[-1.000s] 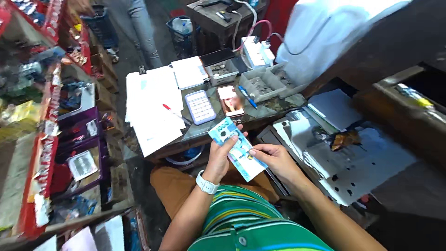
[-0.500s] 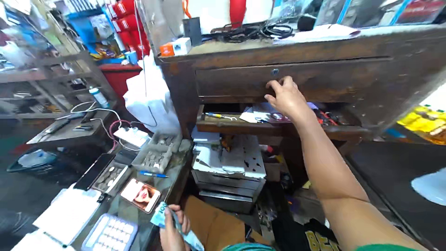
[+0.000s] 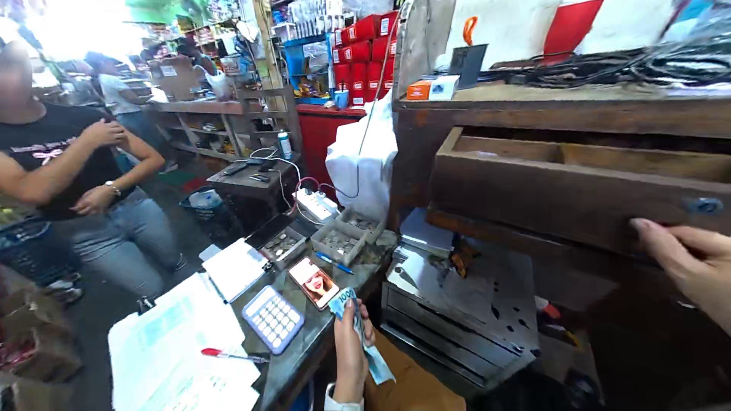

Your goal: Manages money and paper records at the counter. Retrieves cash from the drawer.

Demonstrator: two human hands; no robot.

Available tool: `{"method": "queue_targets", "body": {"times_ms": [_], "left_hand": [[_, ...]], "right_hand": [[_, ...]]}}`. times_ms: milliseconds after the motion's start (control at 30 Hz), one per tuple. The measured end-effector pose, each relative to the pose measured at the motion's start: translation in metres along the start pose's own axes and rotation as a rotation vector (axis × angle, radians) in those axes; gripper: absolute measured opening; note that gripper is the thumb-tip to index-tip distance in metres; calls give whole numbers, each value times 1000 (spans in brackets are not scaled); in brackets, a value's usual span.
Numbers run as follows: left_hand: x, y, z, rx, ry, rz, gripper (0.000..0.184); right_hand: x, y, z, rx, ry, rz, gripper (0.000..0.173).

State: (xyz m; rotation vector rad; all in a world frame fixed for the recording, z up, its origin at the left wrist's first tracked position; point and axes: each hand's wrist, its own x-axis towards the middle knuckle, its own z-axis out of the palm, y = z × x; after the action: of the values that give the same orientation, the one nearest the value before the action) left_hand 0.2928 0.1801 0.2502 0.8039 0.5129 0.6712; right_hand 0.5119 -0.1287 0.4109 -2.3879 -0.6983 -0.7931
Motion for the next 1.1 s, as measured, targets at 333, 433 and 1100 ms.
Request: {"method": "queue_targets", "body": {"times_ms": [333,433,1100], "left_hand": [[-33,13,82,440,-451,262,19],[-39,10,110,400,-620,385,26],[-43,-13,163,405,-929,681,50]], "right_hand": [[-73,-15,-28,-55,-71,-214,46],[-66,-40,-49,-62,111,-371,39],[141,130,-135,-41,-398,543,18]]}}
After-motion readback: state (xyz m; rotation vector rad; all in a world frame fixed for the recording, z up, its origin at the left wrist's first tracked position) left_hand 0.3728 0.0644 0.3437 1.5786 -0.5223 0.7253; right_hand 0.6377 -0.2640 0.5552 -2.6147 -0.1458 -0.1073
